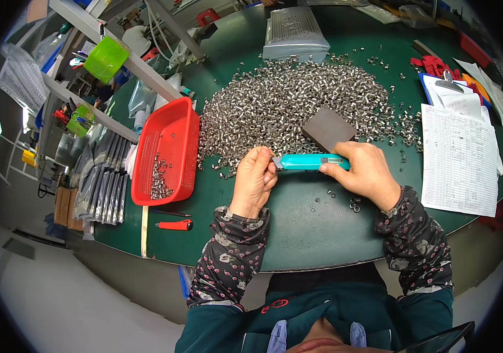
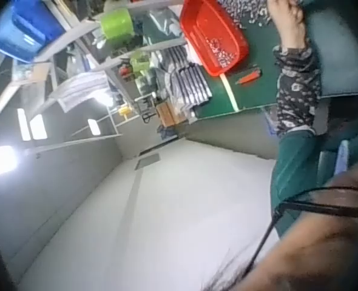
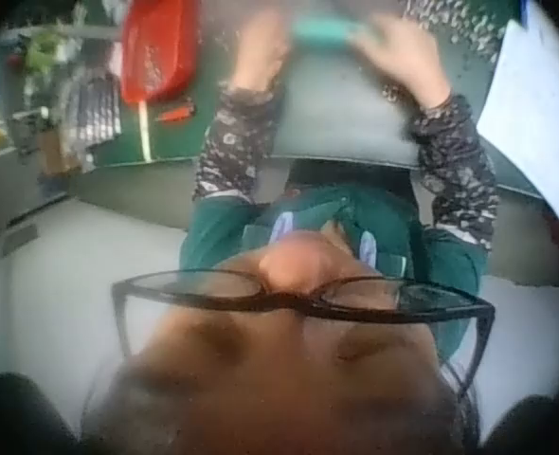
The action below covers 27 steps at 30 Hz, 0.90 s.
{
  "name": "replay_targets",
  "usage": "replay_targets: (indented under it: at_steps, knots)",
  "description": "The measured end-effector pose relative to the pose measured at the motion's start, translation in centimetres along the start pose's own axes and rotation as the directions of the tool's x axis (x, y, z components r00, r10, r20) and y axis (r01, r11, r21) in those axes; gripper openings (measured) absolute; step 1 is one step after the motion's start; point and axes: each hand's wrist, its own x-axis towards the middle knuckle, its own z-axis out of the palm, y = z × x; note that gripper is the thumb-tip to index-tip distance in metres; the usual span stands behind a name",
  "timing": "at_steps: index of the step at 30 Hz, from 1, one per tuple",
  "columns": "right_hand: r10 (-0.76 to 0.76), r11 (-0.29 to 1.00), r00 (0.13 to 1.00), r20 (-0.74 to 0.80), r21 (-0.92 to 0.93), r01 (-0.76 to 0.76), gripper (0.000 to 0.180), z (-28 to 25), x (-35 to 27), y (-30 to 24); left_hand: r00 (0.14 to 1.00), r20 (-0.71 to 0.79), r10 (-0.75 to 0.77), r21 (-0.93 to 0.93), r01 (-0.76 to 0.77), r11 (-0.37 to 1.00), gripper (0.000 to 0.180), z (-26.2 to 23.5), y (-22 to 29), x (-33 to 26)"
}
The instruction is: Inspecting small metal washers using a handheld cyan inspection tool with a light.
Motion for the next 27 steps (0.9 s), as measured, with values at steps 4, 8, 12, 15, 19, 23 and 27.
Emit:
replay_targets:
  at_steps: [4, 8, 12, 15, 19, 23, 27]
  knots:
    - [-0.032, 0.999, 0.999, -0.029, -0.028, 0.032, 0.035, 0.0, 0.0, 0.0, 0.999, -0.050, -0.008, 0.058, 0.011, 0.998, 0.022, 0.3, 0.2, -0.1]
    - [-0.046, 0.998, 0.998, -0.047, -0.047, 0.043, 0.034, -0.2, -0.2, -0.2, 0.998, -0.056, -0.040, 0.107, 0.046, 0.993, 0.021, 0.5, 0.4, -0.1]
    - [-0.132, 0.987, 0.985, -0.107, -0.110, 0.121, 0.030, 0.0, 0.0, 0.2, 0.990, -0.089, -0.112, 0.147, 0.125, 0.981, 0.021, 0.6, 0.8, -0.2]
    - [-0.153, 0.980, 0.982, -0.107, -0.148, 0.136, 0.028, -0.3, -0.2, 0.2, 0.983, -0.056, -0.176, 0.185, 0.184, 0.965, 0.022, 0.4, 1.2, -0.3]
    - [-0.251, 0.961, 0.953, -0.168, -0.164, 0.224, 0.030, -0.4, -0.1, 0.5, 0.972, -0.012, -0.234, 0.259, 0.229, 0.938, 0.020, 0.2, 1.7, -0.4]
    - [-0.338, 0.931, 0.921, -0.192, -0.210, 0.298, 0.030, -1.0, 0.0, 0.4, 0.962, -0.007, -0.272, 0.310, 0.261, 0.914, 0.021, 0.6, 1.9, -0.4]
    - [-0.428, 0.888, 0.880, -0.207, -0.276, 0.367, 0.029, -1.2, 0.2, 0.4, 0.957, 0.007, -0.289, 0.328, 0.271, 0.905, 0.021, 0.5, 2.0, -0.5]
